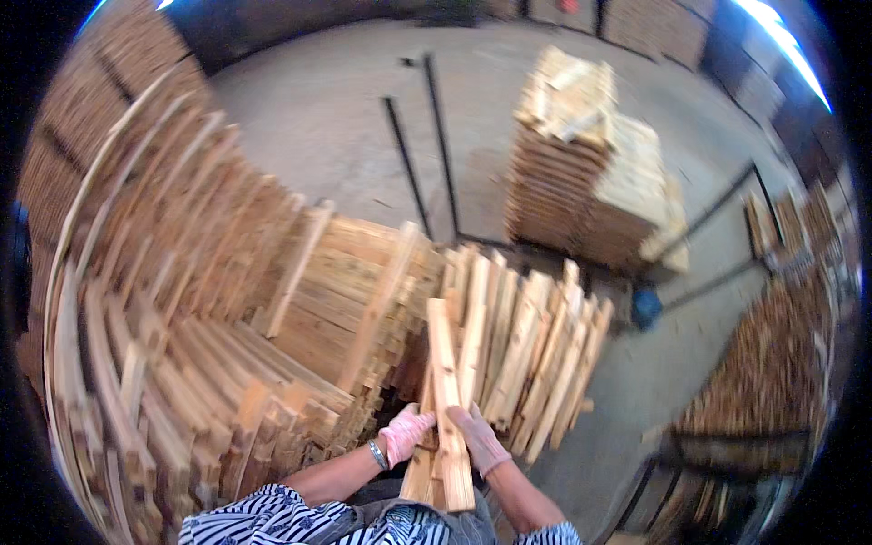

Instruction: The person picks up wooden planks from a large pile and stacks them onto a growing stack. The person wears pink gloves and handles the planks one by one or in small groups, placing them carefully to build a neat pile in a warehouse setting.

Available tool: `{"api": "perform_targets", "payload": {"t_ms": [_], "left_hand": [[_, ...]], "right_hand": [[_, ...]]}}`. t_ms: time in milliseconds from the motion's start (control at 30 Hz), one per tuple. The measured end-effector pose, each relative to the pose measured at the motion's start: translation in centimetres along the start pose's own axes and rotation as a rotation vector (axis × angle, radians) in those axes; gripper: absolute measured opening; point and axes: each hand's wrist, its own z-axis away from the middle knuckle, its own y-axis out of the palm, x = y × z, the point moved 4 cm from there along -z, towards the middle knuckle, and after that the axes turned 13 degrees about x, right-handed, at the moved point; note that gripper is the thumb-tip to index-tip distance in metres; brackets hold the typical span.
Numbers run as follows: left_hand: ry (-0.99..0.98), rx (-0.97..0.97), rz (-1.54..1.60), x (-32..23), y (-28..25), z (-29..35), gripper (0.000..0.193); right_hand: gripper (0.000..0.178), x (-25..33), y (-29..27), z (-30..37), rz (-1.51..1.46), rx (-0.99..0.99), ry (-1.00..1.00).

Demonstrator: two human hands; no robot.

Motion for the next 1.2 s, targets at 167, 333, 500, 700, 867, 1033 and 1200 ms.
{"api": "perform_targets", "payload": {"t_ms": [167, 333, 500, 700, 867, 1033, 1200], "left_hand": [[0.341, -0.039, 0.006, -14.7, 4.9, 8.9, 0.082], [0.636, -0.016, -0.25, -23.8, 7.7, 18.4, 0.078], [0.999, -0.39, -0.402, -23.6, 7.2, 23.6, 0.076], [1.334, -0.72, -0.484, -28.5, 9.4, 38.1, 0.075], [1.344, -1.457, -1.321, -34.8, 13.8, 52.5, 0.038], [1.412, -1.972, -2.284, -42.0, 12.2, 65.2, 0.015], [1.547, -1.155, -0.868, -40.9, 8.0, 74.5, 0.029]], "right_hand": [[0.024, 8.6, 1.2, 3.1, 0.227, -0.006, -0.266], [0.11, 17.2, 7.2, 4.7, 0.305, 0.448, -0.594], [0.106, 18.9, 19.1, 8.9, 0.619, 0.518, -0.895], [0.072, 24.5, 27.8, 13.3, 1.255, 0.651, -1.308], [0.059, 29.6, 40.0, 20.1, 1.133, 0.876, -1.53], [0.049, 29.9, 55.7, 33.5, 0.805, 1.313, -1.512], [0.041, 25.4, 68.8, 36.0, 0.295, 1.756, -1.265]]}}
